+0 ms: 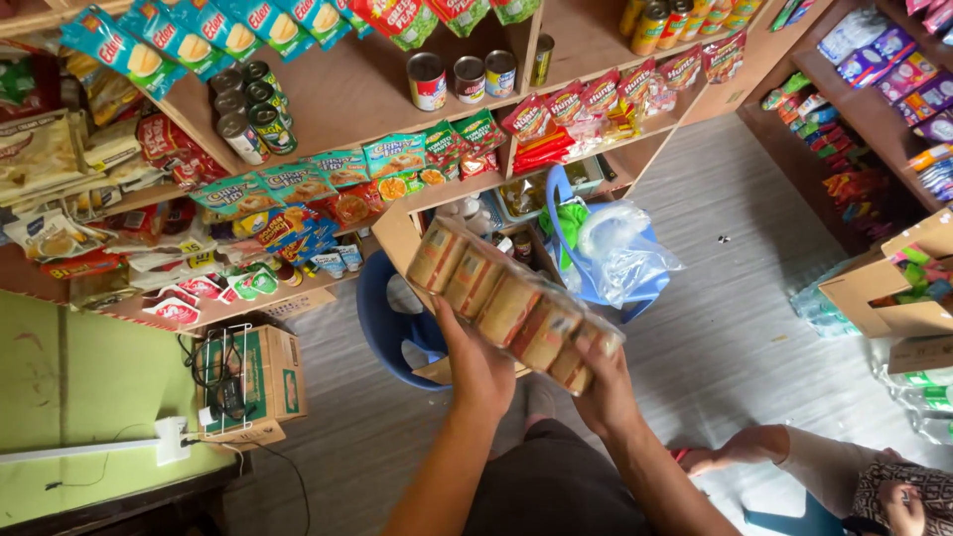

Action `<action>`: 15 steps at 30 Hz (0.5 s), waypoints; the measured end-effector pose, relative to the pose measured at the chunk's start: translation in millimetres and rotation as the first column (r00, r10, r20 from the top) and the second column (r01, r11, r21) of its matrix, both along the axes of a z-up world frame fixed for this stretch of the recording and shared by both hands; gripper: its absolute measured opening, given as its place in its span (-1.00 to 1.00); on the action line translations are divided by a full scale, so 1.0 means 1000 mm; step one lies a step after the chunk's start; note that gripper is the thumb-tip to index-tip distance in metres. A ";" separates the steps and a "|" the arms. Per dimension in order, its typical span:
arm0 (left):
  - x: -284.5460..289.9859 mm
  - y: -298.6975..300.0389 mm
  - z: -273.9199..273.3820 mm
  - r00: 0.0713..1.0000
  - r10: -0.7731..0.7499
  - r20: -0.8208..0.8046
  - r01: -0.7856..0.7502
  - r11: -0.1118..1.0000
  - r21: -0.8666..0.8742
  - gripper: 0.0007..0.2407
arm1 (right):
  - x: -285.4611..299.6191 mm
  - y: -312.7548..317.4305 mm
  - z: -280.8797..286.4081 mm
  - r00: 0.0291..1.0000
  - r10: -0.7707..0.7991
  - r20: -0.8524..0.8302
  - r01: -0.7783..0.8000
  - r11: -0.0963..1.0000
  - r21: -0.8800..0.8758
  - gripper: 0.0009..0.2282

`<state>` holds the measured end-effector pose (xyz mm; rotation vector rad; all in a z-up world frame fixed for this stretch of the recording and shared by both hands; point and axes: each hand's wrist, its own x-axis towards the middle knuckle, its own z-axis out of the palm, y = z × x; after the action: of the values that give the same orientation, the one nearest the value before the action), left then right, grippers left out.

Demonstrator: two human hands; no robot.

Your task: The person is taking canned goods and food packets from a box and arranging them onto grocery store shelves.

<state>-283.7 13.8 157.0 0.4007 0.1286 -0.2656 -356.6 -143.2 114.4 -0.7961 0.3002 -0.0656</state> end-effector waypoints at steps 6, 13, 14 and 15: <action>-0.005 -0.029 -0.021 0.982 -0.063 -0.177 0.053 0.997 -0.058 -0.34 | -0.032 -0.029 -0.008 0.941 0.133 0.312 0.188 0.562 -0.805 -0.34; 0.016 -0.092 -0.108 0.904 -0.105 0.415 0.339 0.767 -0.544 -0.37 | -0.030 -0.080 0.038 0.717 0.509 0.476 0.325 0.360 -0.874 -0.23; 0.021 -0.104 -0.110 0.877 -0.125 0.464 0.391 0.749 -0.536 -0.33 | -0.030 -0.091 0.038 0.714 0.526 0.462 0.312 0.352 -0.883 -0.21; 0.027 -0.117 -0.113 0.847 -0.145 0.511 0.441 0.729 -0.524 -0.28 | -0.031 -0.103 0.037 0.710 0.543 0.448 0.299 0.343 -0.890 -0.19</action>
<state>-256.8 -102.9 43.7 -0.2079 -0.4812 -0.5171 -387.2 -246.1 151.8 -1.9290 -0.6816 -0.4185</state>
